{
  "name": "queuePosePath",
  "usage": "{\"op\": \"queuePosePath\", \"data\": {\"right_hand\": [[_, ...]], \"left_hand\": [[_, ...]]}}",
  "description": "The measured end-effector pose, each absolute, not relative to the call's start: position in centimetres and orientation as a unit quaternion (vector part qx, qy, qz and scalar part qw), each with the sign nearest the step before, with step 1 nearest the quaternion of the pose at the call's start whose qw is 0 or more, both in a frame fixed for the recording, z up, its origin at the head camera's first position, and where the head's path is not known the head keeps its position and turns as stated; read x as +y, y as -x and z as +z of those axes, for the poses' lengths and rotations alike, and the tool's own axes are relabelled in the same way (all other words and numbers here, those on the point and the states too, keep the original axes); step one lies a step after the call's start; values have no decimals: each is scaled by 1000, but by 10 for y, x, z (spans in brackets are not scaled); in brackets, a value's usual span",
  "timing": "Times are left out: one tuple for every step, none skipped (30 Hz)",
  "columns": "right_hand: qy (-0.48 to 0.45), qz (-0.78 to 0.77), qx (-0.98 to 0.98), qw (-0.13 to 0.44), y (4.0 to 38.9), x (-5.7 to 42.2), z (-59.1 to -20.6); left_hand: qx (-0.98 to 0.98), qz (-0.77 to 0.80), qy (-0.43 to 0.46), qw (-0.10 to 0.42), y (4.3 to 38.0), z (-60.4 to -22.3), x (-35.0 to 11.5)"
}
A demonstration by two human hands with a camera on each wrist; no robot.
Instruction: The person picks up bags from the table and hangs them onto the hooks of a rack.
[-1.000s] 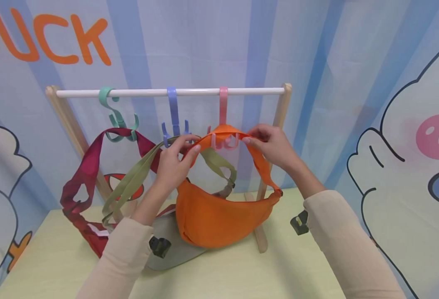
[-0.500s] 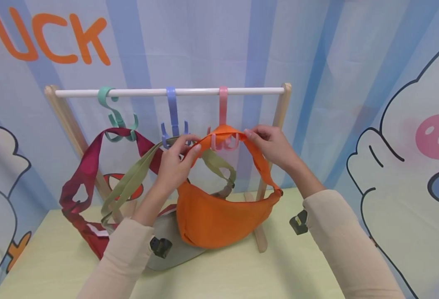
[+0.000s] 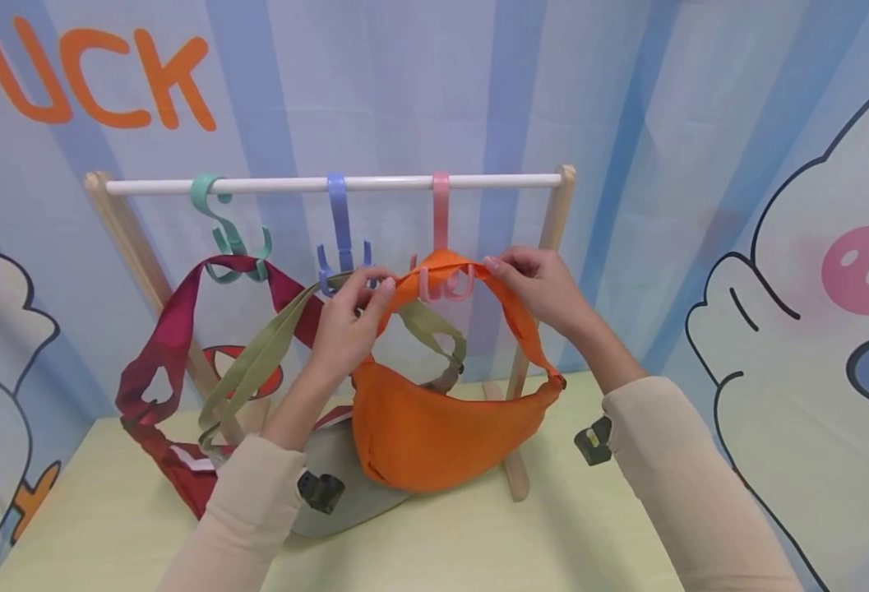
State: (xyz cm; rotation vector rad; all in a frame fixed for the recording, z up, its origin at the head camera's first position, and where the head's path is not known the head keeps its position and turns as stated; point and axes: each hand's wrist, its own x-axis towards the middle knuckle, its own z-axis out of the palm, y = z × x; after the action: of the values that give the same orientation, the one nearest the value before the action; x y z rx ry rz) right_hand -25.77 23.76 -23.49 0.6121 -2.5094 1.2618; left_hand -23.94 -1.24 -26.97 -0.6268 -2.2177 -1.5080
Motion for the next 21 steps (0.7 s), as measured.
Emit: {"op": "queuePosePath", "data": {"right_hand": [[-211, 436, -865, 133, 257, 238, -234], [-211, 437, -864, 133, 257, 237, -234], [-212, 438, -863, 133, 256, 237, -233], [-211, 441, -862, 133, 256, 237, -233], [-210, 441, -862, 133, 255, 237, -233], [-209, 443, -862, 133, 255, 237, -233], [-208, 443, -862, 134, 255, 238, -233], [-207, 445, -861, 134, 255, 238, -233], [-206, 445, -861, 134, 256, 238, -233], [-206, 445, -861, 134, 256, 239, -233], [-205, 444, -862, 134, 256, 239, -233], [-204, 444, -862, 134, 256, 239, -233], [-204, 443, -863, 134, 256, 239, -233], [-202, 443, -863, 133, 256, 239, -233], [-200, 442, -864, 133, 256, 239, -233], [-198, 442, -865, 133, 256, 238, -232], [-195, 441, -866, 132, 256, 238, -232], [-195, 441, -866, 131, 256, 238, -232], [-194, 441, -867, 129, 256, 238, -232], [-193, 442, -867, 127, 256, 237, -231], [-193, 443, -867, 125, 256, 237, -231]], "left_hand": [[-792, -537, 218, 189, 239, -269, -12], [-794, -537, 213, 187, 239, -269, -12], [-796, -537, 209, 185, 238, -268, -12], [-798, -536, 205, 185, 238, -268, -12], [-799, -535, 202, 187, 238, -268, -12], [-799, -536, 200, 187, 237, -268, -12], [-798, -536, 200, 189, 237, -268, -12], [-797, -536, 200, 191, 237, -268, -12], [-797, -537, 200, 193, 237, -268, -12], [-795, -538, 201, 195, 236, -268, -12], [-794, -539, 202, 196, 236, -268, -12], [-793, -541, 202, 196, 237, -268, -12], [-792, -542, 202, 197, 237, -269, -12], [-791, -543, 202, 197, 237, -269, -12], [-790, -544, 202, 197, 237, -269, -12], [-789, -546, 202, 197, 238, -270, -12], [-788, -547, 202, 196, 238, -270, -12], [-787, -548, 203, 196, 238, -270, -12], [-787, -548, 204, 197, 237, -270, -12], [-786, -548, 205, 198, 237, -271, -12], [-786, -548, 206, 199, 237, -271, -13]]}}
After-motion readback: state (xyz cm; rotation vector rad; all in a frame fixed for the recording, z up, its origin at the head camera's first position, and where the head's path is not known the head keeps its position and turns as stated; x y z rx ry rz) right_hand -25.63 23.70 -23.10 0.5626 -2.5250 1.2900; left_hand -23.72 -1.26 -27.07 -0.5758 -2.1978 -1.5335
